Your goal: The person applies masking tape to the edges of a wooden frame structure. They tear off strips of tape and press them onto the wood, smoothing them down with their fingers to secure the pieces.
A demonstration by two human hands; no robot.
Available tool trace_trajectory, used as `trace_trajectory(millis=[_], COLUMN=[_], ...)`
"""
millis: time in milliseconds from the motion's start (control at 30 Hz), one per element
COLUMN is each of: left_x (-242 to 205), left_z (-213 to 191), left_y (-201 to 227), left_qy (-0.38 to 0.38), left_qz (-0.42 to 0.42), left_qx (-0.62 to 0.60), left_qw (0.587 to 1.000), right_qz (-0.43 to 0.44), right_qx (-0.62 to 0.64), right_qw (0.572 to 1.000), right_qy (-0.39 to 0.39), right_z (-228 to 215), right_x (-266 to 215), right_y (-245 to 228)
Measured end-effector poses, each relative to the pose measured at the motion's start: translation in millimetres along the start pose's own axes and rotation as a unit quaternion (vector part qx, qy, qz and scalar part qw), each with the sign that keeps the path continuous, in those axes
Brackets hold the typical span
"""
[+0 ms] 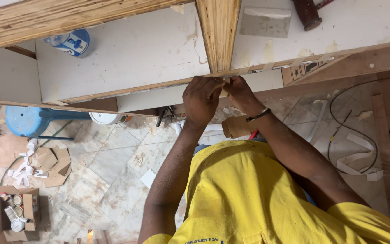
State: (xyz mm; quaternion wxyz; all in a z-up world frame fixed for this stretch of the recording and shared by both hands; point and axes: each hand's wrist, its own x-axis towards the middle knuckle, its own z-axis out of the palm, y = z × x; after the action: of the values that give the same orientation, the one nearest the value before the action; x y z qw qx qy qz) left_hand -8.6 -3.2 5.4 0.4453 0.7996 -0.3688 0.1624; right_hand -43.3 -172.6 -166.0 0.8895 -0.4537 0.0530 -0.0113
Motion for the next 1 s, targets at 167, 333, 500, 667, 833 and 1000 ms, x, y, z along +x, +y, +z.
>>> trace_trajectory(millis=[167,333,500,667,833,1000], left_x=[3.6,12.8,8.7,5.6,8.5,25.6], left_z=[-0.6,2.7,8.0,10.9,9.8,-8.1], left_y=[-0.8,-6.1,-9.3,-15.4,-15.4,-2.2], left_qy=[0.015,0.016,0.034,0.03,0.019,-0.08], left_qz=[0.005,0.021,0.036,0.043,0.034,0.023], left_qx=[0.004,0.027,0.036,0.046,0.048,0.076], left_qw=[1.0,0.999,0.998,0.998,0.998,0.994], right_qz=[-0.091,-0.102,-0.103,-0.114,-0.099,-0.078], right_qx=[-0.108,-0.123,-0.1,-0.1,-0.112,-0.096], right_qw=[0.988,0.982,0.98,0.973,0.963,0.965], right_qy=[0.063,0.101,0.138,0.176,0.225,0.231], right_z=[6.3,8.8,20.1,25.1,23.0,21.5], right_x=[3.6,10.9,13.1,17.7,22.1,18.4], right_y=[16.1,14.9,7.9,13.0,19.9,25.7])
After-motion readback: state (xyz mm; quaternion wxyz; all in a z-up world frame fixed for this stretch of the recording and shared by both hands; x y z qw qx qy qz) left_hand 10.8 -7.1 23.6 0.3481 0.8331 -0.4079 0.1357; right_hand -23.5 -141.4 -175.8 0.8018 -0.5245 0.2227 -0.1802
